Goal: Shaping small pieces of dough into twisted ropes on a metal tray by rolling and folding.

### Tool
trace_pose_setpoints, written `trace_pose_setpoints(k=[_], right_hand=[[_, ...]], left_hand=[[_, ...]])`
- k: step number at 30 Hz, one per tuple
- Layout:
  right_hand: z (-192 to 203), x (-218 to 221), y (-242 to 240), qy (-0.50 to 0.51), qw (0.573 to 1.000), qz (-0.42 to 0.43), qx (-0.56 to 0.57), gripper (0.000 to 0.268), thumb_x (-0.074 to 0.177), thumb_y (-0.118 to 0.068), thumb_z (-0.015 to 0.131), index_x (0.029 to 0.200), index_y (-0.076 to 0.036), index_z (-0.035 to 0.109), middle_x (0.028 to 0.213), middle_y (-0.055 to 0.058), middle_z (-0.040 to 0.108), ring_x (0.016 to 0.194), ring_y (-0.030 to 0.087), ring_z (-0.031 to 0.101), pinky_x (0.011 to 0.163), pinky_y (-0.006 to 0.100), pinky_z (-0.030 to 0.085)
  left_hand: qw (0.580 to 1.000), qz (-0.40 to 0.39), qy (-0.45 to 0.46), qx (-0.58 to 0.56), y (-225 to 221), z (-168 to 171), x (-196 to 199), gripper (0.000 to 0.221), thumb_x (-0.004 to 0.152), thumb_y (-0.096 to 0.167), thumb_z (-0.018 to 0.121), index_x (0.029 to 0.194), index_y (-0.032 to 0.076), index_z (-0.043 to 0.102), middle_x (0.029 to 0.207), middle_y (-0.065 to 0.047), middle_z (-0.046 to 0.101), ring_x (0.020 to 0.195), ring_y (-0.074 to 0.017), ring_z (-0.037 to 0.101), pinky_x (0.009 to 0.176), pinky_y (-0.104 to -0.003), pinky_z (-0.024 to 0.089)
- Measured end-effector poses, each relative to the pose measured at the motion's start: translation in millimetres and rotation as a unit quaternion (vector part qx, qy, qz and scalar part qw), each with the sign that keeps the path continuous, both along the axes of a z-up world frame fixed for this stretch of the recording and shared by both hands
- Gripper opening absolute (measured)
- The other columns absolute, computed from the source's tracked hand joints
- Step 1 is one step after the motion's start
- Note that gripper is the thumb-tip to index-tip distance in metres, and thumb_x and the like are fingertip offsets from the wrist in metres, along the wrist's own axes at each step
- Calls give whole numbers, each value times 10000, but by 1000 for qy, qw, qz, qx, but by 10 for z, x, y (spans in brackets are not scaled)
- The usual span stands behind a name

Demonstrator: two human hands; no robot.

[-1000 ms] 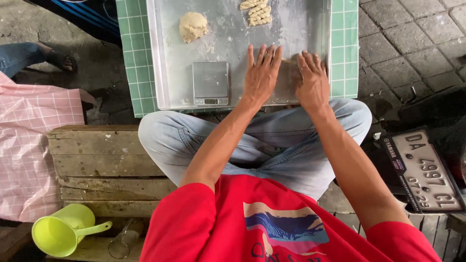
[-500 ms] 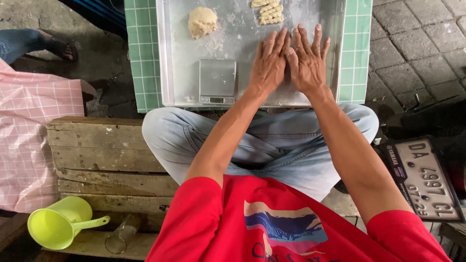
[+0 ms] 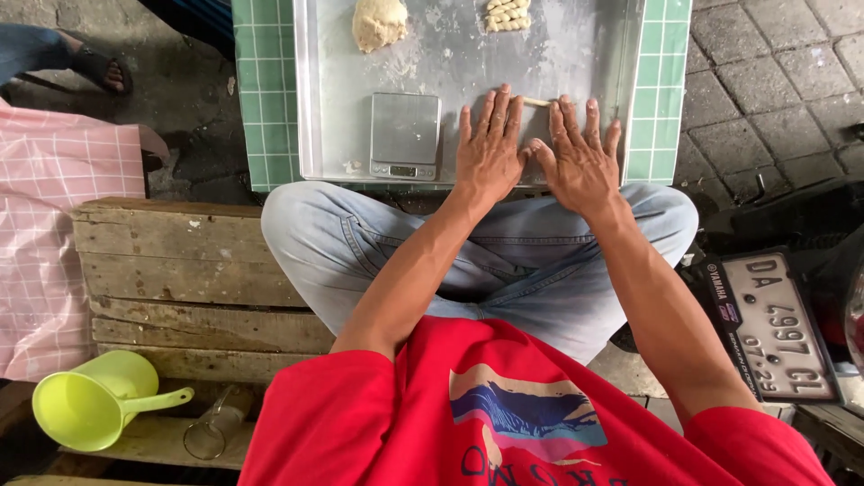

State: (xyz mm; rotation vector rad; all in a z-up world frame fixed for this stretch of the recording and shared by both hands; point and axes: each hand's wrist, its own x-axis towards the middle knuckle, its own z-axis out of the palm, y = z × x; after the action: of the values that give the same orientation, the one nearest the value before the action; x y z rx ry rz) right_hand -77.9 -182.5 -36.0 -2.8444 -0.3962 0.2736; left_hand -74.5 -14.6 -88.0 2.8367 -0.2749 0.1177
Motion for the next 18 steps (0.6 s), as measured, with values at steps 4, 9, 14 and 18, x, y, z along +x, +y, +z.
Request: trace_pose_setpoints(k=[4, 9, 14, 18], right_hand=[[153, 101, -23, -136, 987, 12, 87, 494, 1017, -137, 606, 1488, 2, 547, 1534, 213, 533, 1436, 525, 348, 1147, 705, 248], [21, 337, 5, -185, 978, -15, 96, 270, 960, -64, 722, 1222, -25, 771, 1431, 113, 650, 1348, 415, 524, 1129, 552, 356], [-77, 631, 37, -288, 952, 26, 98, 131, 969, -67, 804, 1099, -76, 816, 1311, 68, 751, 1282, 359, 630, 1107, 575, 398], [-81, 752, 159, -238, 963, 37, 117, 432, 851, 91, 737, 1272, 3, 766, 1406, 125, 687, 1383, 434, 480, 1140, 625, 296]], left_hand=[[998, -22, -39, -52, 89, -51, 184, 704, 899, 234, 733, 1492, 35, 408, 1471, -162, 522, 1391, -319, 459, 1204, -611, 303], [983, -1, -165, -79, 148, 52, 425, 117, 931, 109, 644, 1037, 60, 655, 1052, -43, 547, 935, -213, 501, 899, -413, 449], [981, -1, -171, -91, 227, -56, 754, 114, 970, 146, 605, 878, 97, 650, 922, -12, 484, 900, -195, 461, 904, -420, 433], [984, 18, -172, -51, 166, -179, 867, 273, 928, 112, 697, 1193, 72, 643, 1187, -65, 548, 1096, -238, 518, 1010, -446, 450]])
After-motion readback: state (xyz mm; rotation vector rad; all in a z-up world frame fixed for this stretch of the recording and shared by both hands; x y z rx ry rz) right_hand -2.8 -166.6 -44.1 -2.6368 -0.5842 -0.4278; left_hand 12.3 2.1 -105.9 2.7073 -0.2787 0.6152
